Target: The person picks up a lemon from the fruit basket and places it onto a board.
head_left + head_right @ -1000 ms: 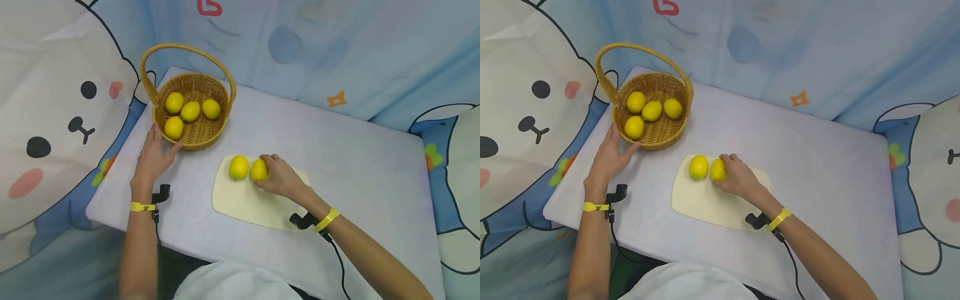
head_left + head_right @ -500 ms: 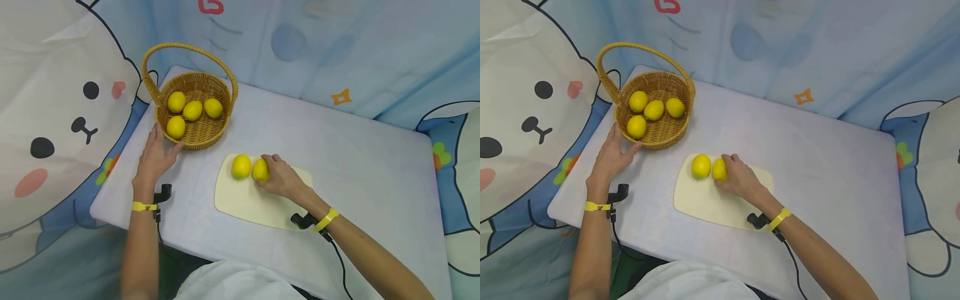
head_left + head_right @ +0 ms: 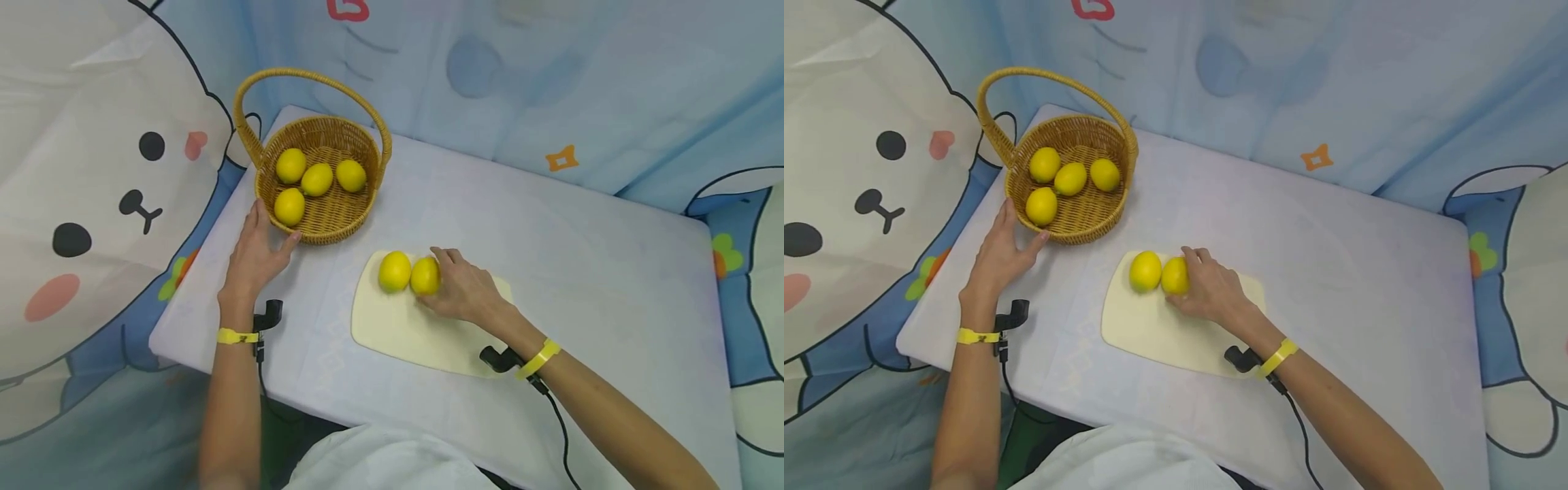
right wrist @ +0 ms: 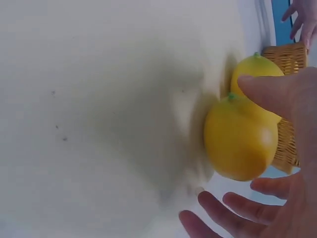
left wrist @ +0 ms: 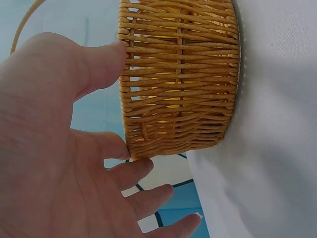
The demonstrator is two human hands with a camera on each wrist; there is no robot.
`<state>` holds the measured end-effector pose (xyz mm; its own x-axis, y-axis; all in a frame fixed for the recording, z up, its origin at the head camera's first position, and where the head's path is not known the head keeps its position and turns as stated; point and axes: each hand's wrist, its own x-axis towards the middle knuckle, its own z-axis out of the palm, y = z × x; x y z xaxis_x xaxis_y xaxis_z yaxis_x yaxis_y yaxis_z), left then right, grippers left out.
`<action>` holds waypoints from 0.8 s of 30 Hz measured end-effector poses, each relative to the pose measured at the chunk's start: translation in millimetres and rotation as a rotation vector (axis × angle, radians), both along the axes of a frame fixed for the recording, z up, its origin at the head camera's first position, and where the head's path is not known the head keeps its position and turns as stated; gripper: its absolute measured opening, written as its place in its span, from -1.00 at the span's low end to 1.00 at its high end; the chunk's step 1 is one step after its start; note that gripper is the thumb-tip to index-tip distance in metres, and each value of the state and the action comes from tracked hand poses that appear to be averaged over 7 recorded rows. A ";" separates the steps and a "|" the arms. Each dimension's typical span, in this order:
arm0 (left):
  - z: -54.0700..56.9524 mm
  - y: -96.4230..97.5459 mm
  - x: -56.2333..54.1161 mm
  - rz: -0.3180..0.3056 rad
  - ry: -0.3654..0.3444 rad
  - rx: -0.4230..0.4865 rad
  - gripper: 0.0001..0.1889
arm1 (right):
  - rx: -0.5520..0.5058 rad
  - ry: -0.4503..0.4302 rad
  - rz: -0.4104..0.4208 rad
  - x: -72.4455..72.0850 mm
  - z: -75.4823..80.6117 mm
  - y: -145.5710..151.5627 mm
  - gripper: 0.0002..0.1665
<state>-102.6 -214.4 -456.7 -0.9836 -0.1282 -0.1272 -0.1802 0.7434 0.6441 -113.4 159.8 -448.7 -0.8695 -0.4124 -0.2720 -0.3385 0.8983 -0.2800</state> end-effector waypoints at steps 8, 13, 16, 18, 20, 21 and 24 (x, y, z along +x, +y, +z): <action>-4.0 -2.8 -3.1 0.009 -0.015 0.011 0.06 | 0.043 0.222 0.194 -23.0 56.7 -35.6 0.09; -13.6 12.7 -11.1 -0.021 -0.009 0.004 0.06 | -0.025 0.267 0.282 -58.2 81.6 -82.4 -0.25; -21.4 25.3 -16.4 -0.042 -0.002 -0.001 0.06 | 0.005 0.195 0.276 -81.5 75.7 -106.9 -0.33; -25.4 33.8 -19.4 -0.054 0.007 0.000 0.06 | 0.066 0.126 0.241 -96.4 66.1 -117.8 -0.34; -28.6 42.5 -21.7 -0.071 0.019 -0.001 0.05 | 0.165 0.067 0.194 -110.3 55.8 -122.8 -0.28; -29.8 46.9 -22.6 -0.081 0.024 0.001 0.05 | 0.220 0.049 0.171 -117.0 49.8 -123.0 -0.24; -32.9 59.6 -23.8 -0.113 0.028 -0.006 0.04 | 0.371 0.015 0.132 -132.9 33.8 -117.1 -0.11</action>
